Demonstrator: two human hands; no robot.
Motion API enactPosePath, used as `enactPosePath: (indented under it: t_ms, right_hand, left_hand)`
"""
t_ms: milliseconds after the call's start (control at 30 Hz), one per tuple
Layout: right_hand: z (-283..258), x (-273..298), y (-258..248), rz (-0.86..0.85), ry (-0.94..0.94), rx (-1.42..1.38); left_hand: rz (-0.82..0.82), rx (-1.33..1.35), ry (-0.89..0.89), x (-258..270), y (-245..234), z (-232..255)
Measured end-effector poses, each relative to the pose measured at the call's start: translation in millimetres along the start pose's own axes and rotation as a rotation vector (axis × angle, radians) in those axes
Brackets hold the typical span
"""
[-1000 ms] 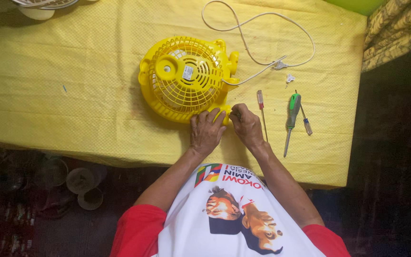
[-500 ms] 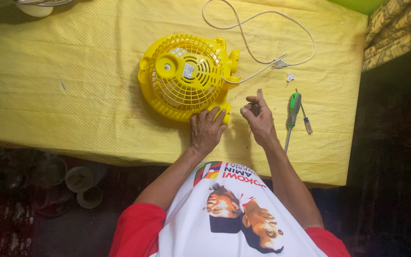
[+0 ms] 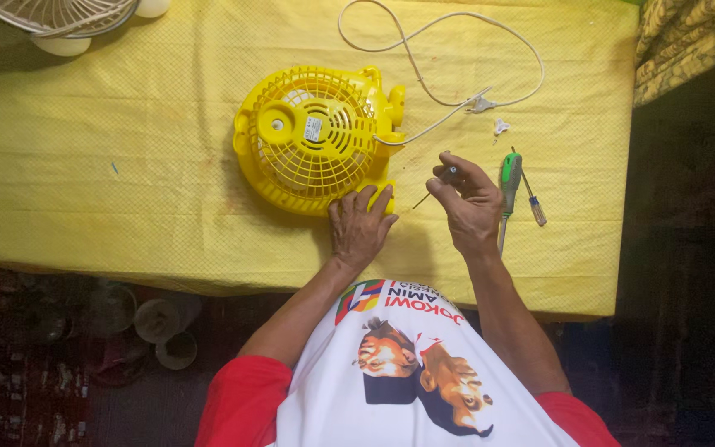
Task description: The person reassembles a yellow electric fan by attaching the fan blade to the motor, placing the front grille, and securing the rear cage with a screwdriver. The person then tightens multiple screws on the base and rear of the fan to complete the assembly.
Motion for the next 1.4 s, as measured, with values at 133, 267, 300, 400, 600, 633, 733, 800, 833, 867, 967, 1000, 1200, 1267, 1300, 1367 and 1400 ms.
enactPosePath:
  t_ms: [133,267,300,400,600,633,733,800,833,867,967,1000,1200,1267,1300,1367,1400]
  right_hand:
    - [0.8,3.7,5.8,0.025,-0.090,-0.052]
    - [0.1,7.2,10.8,-0.016,-0.212,0.004]
    - [0.5,6.9,12.2,-0.028,-0.224,0.005]
    - [1.5,6.7,14.2,-0.054,-0.239,0.013]
    - [3.4,5.8,17.5,-0.059,-0.220,0.017]
    - [4.0,5.6,17.9,-0.058,-0.212,0.019]
    - [8.0,5.8,17.4,-0.062,-0.210,0.020]
    - [10.6,6.0,17.3,-0.067,-0.213,0.026]
    - [12.0,6.1,17.6,-0.070,-0.214,0.034]
    - [13.0,5.5,17.3,-0.072,-0.215,0.042]
    - [15.2,6.6,16.7,-0.060,-0.201,0.041]
    - [15.2,7.0,17.1,-0.057,-0.204,0.044]
    - [1.5,8.7,20.8,-0.083,-0.288,0.175]
    - [-6.1,8.7,22.4,-0.118,-0.330,0.259]
    - [-9.9,8.9,22.8,-0.127,-0.343,0.306]
    - [-17.6,8.9,22.3,-0.145,-0.368,0.401]
    - [-21.8,8.8,22.2,-0.162,-0.412,0.419]
  left_hand:
    - [0.002,-0.020,0.018,0.5,1.6,-0.1]
    - [0.007,-0.030,0.029,1.6,3.5,0.0]
    - [0.013,-0.032,0.030,1.5,3.8,-0.3]
    - [0.019,-0.029,0.030,2.0,5.2,-0.7]
    - [0.030,-0.013,0.022,2.8,4.7,-0.7]
    - [0.030,-0.016,0.023,2.6,4.7,-0.3]
    - [0.027,-0.022,0.024,2.4,4.4,0.1]
    - [0.022,-0.024,0.024,2.6,4.2,-0.2]
    - [0.018,-0.026,0.026,2.8,4.1,-0.4]
    - [0.016,-0.026,0.028,2.1,4.5,-0.3]
    - [0.012,-0.016,0.025,2.3,5.2,-0.7]
    - [0.016,-0.020,0.024,2.7,5.4,-0.8]
    - [0.010,-0.005,0.015,2.7,6.4,-1.2]
    - [0.010,0.006,0.015,2.8,6.9,-1.4]
    - [0.018,0.004,0.015,3.1,6.8,-1.2]
    - [0.034,-0.002,0.016,3.3,6.6,-0.7]
    - [0.031,0.000,0.018,3.3,6.8,-0.9]
Point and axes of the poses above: each hand's wrist, its own x-axis away from the middle knuckle, its own y-axis out of the palm, z = x × y, the point moved 3 cm from there along -x, towards the middle knuckle, and after that the axes turned 2 degrees about -y, right-handed, at the moved point
